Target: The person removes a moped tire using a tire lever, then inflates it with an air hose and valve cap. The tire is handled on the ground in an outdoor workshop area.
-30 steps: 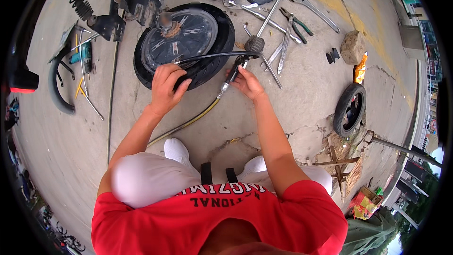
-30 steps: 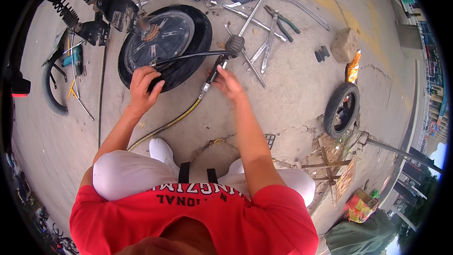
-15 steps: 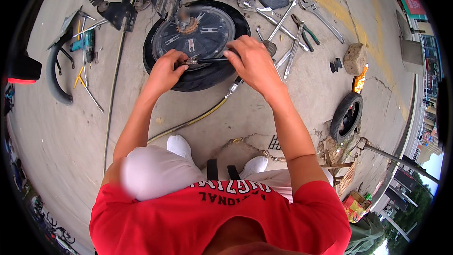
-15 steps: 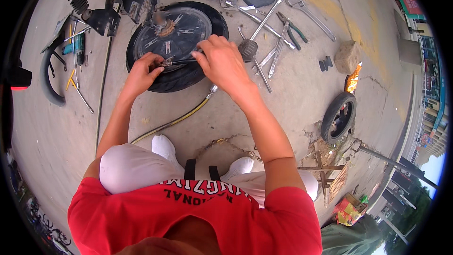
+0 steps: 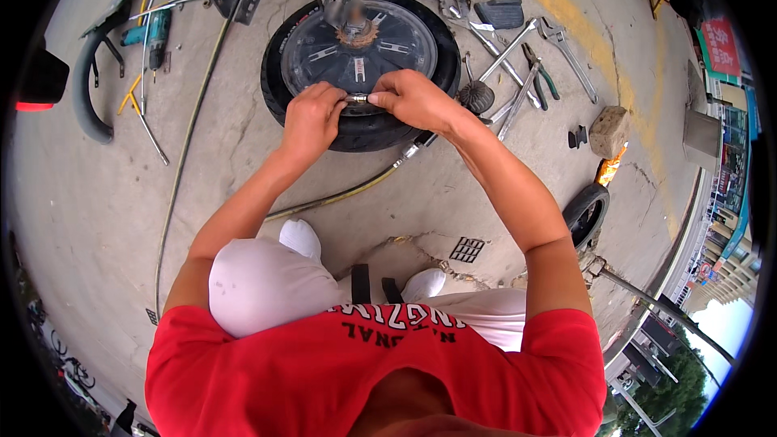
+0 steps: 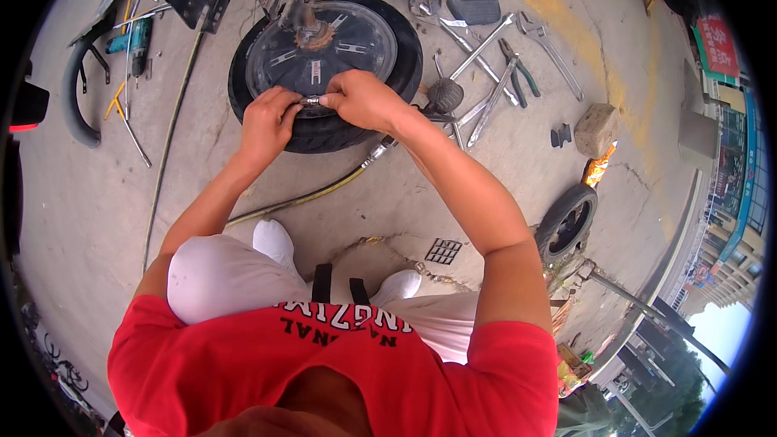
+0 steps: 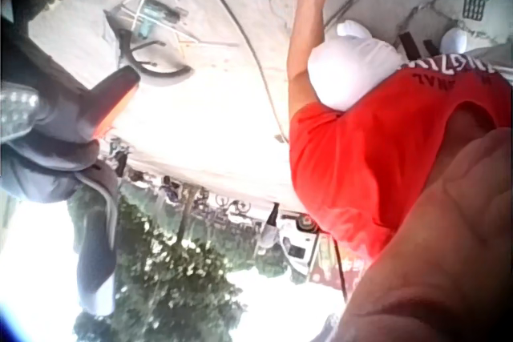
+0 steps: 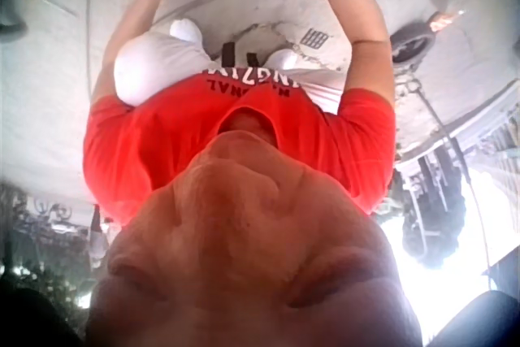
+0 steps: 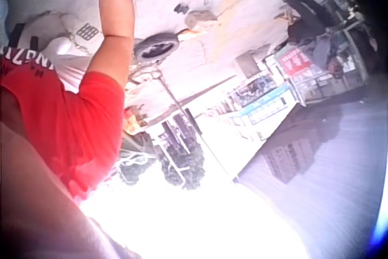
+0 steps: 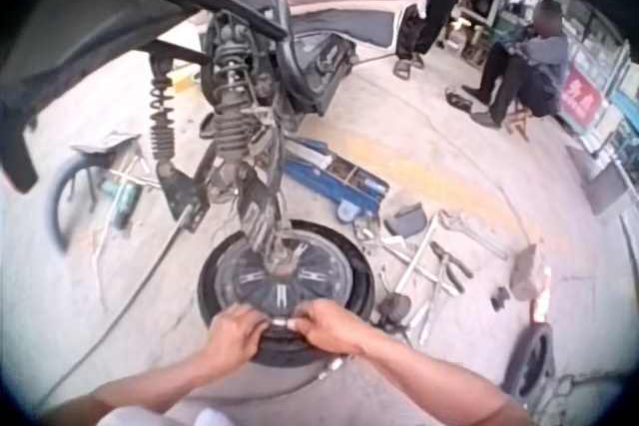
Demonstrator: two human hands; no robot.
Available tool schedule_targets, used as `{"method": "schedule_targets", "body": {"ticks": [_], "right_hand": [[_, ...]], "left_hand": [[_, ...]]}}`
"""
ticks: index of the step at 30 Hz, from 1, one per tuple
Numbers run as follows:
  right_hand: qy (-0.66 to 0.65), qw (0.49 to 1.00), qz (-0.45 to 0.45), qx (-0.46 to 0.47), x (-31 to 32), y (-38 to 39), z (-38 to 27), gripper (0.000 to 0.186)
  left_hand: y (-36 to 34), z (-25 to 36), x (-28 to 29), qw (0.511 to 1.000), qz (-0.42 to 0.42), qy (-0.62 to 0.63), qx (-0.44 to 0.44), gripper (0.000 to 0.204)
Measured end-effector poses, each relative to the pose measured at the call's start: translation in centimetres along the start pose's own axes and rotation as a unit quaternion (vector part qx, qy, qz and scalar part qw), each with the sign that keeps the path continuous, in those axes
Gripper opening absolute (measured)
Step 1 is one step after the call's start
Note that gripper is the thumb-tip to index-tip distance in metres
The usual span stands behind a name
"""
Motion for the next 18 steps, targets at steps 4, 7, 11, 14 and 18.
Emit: {"method": "schedule_targets", "body": {"ticks": [4, 7, 11, 14, 18], "right_hand": [[0.058, 0.996, 0.063, 0.019, 0.1, 1.6, -0.4, 0.025], [0.115, 0.989, 0.087, 0.016, 0.9, 2.8, -1.3, 0.028], [0.183, 0.977, 0.102, 0.037, 0.8, 3.6, -2.5, 0.026], [0.186, 0.975, 0.114, 0.053, 1.5, 4.1, -1.1, 0.025], [0.160, 0.947, 0.272, 0.055, 8.8, 6.8, -1.8, 0.027]], "left_hand": [[-0.4, 0.4, -0.2, 1.000, -0.017, 0.007, 0.010, 0.010], [-0.6, 0.1, -0.7, 0.998, -0.046, 0.018, 0.042, 0.010], [-0.8, 0.1, -0.6, 0.994, -0.081, 0.033, 0.064, 0.012], [-1.0, 0.8, -1.8, 0.995, -0.082, 0.035, 0.039, 0.011], [-1.1, 0.3, -1.7, 0.993, -0.093, 0.029, 0.071, 0.011]]}}
Point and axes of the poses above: each hand's wrist, its own y-axis away from the middle knuckle, its own x-axis out of the back of the hand, z = x × y, the point moved 8 cm from there along -y, towards the middle knuckle, and after that the axes turned 4 degrees about x, right-handed, at the moved point
